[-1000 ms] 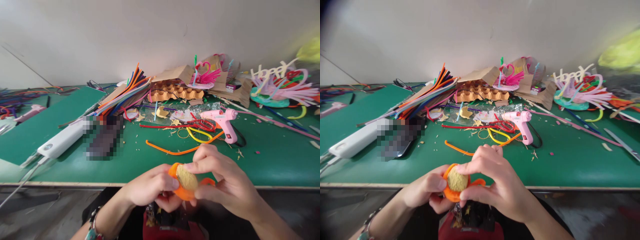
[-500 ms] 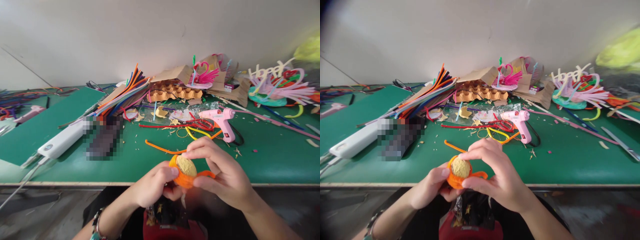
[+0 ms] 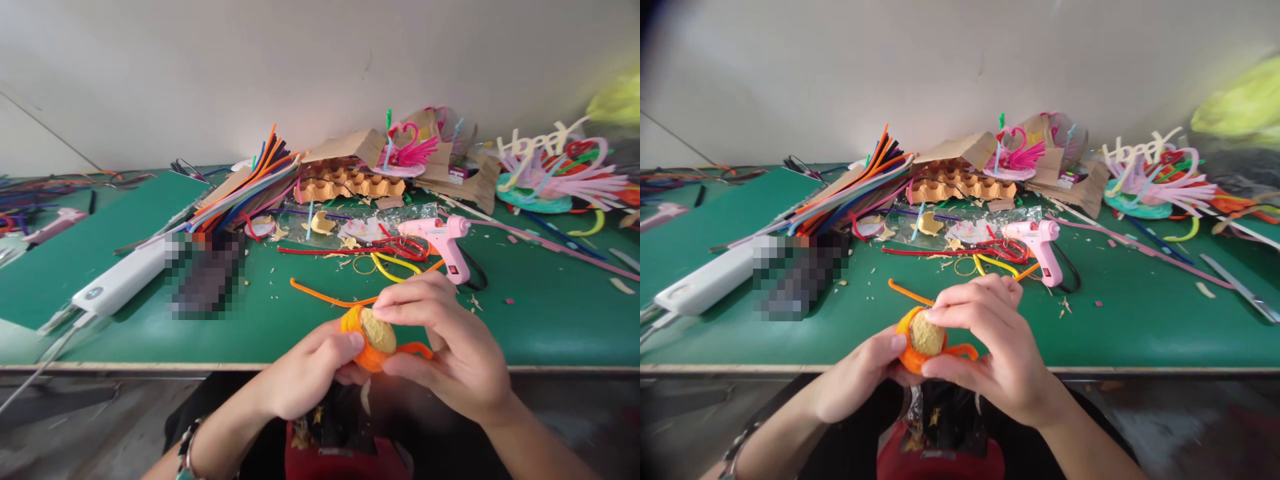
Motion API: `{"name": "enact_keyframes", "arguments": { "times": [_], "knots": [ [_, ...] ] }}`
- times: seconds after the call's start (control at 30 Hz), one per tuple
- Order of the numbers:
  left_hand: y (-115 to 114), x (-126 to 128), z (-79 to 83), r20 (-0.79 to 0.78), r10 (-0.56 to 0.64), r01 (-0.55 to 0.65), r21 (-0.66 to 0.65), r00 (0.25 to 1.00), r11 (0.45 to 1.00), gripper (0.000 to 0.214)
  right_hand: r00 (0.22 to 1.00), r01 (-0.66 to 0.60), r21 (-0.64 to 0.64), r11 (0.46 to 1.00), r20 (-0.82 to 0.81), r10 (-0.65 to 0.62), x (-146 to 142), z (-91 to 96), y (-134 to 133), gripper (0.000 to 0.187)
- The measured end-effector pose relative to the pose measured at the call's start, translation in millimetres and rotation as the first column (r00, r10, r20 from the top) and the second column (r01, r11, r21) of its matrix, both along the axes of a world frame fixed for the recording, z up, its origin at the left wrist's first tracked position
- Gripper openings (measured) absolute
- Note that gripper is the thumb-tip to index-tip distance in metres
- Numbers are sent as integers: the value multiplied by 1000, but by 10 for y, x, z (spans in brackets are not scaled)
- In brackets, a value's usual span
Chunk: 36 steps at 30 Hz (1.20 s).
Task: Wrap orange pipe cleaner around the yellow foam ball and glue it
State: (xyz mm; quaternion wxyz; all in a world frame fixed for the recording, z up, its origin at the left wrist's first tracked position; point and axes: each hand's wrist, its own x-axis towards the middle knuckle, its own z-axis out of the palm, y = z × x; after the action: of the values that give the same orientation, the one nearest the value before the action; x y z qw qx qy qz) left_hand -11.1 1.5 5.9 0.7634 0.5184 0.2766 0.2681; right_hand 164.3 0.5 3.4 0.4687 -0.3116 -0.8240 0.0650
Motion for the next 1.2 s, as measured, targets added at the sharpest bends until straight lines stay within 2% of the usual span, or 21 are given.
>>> {"name": "enact_keyframes", "arguments": {
  "times": [0.1, 0.27, 0.37, 0.5, 0.7, 0.93, 1.03, 1.2],
  "knots": [
    [-25, -7, 35, -84, 104, -100, 50, 991, 994, 18, 999, 45, 54, 998, 25, -47, -14, -5, -11, 21],
    [10, -12, 16, -90, 138, -140, -23, 986, 990, 21, 991, 114, 97, 989, 59, -120, -27, -9, -16, 21],
    [49, -2, -16, -75, 151, -152, -1, 986, 988, 19, 985, 138, 118, 983, 86, -149, -16, -10, 0, 19],
    [38, 19, -12, -27, 157, -156, 27, 987, 987, 16, 982, 131, 123, 984, 120, -145, 13, -14, 25, 16],
    [-16, 8, 27, -99, 234, -226, 83, 967, 971, 18, 982, 119, 104, 988, 135, -132, 21, -17, 24, 14],
    [23, 19, 24, -159, 242, -266, -158, 957, 951, 23, 975, 76, 106, 991, 200, -96, 13, 11, 12, 29],
    [32, 35, 29, -150, 251, -278, -202, 956, 939, 22, 965, 87, 133, 987, 237, -117, 3, 21, 17, 27],
    [37, 41, 15, -115, 249, -268, -199, 962, 943, 20, 962, 110, 152, 982, 233, -144, -26, 12, 16, 23]
  ]
}}
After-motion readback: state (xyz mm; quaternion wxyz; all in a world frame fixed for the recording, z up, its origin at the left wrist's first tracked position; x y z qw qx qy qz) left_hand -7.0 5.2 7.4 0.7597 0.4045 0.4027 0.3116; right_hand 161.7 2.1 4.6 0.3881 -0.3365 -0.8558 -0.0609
